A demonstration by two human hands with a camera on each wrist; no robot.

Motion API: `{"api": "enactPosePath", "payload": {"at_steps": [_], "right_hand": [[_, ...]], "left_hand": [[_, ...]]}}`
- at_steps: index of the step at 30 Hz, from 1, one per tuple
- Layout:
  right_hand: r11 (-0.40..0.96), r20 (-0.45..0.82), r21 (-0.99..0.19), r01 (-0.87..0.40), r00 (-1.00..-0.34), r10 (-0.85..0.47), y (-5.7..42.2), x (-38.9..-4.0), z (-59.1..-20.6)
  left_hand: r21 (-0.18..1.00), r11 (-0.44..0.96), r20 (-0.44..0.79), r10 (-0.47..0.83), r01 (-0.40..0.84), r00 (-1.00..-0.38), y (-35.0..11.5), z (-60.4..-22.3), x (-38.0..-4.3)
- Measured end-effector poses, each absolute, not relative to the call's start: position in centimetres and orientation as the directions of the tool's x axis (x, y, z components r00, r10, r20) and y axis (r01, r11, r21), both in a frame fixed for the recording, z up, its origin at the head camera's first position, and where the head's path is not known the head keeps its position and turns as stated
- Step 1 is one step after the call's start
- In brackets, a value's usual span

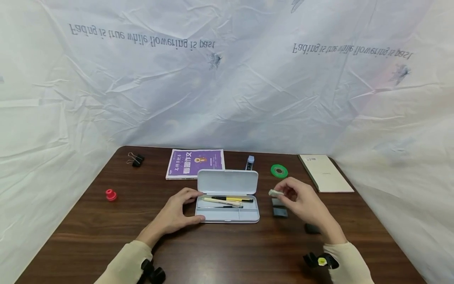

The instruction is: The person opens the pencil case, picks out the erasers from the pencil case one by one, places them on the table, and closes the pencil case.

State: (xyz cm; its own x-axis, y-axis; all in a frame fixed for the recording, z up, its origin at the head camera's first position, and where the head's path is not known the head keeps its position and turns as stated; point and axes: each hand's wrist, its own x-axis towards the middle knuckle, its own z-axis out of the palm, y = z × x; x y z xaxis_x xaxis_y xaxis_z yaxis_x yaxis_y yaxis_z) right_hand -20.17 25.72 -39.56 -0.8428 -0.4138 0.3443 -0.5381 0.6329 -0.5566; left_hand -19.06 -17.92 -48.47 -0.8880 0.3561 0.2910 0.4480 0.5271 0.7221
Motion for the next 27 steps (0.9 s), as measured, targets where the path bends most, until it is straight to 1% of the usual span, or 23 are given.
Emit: {"api": "enactPosePath", "payload": {"at_steps": [12, 20, 27], "right_hand": [[0.661, 0.289, -0.580, -0.477, -0.879, -0.380, 28.3, -17.6, -42.6], [0.646, 0.308, -0.567, -0.510, -0.859, -0.408, 29.0, -16.4, -44.3], [0.629, 0.217, -0.603, -0.490, -0.860, -0.462, 29.2, -16.3, -44.5]], "left_hand": [[0.730, 0.522, 0.280, 0.361, 0.442, -0.890, -17.7, -48.4, -19.0], [0.734, 0.518, 0.277, 0.361, 0.439, -0.890, -17.8, -48.4, -19.1], [0.732, 0.526, 0.275, 0.355, 0.433, -0.894, -17.8, -48.3, -18.9]]}}
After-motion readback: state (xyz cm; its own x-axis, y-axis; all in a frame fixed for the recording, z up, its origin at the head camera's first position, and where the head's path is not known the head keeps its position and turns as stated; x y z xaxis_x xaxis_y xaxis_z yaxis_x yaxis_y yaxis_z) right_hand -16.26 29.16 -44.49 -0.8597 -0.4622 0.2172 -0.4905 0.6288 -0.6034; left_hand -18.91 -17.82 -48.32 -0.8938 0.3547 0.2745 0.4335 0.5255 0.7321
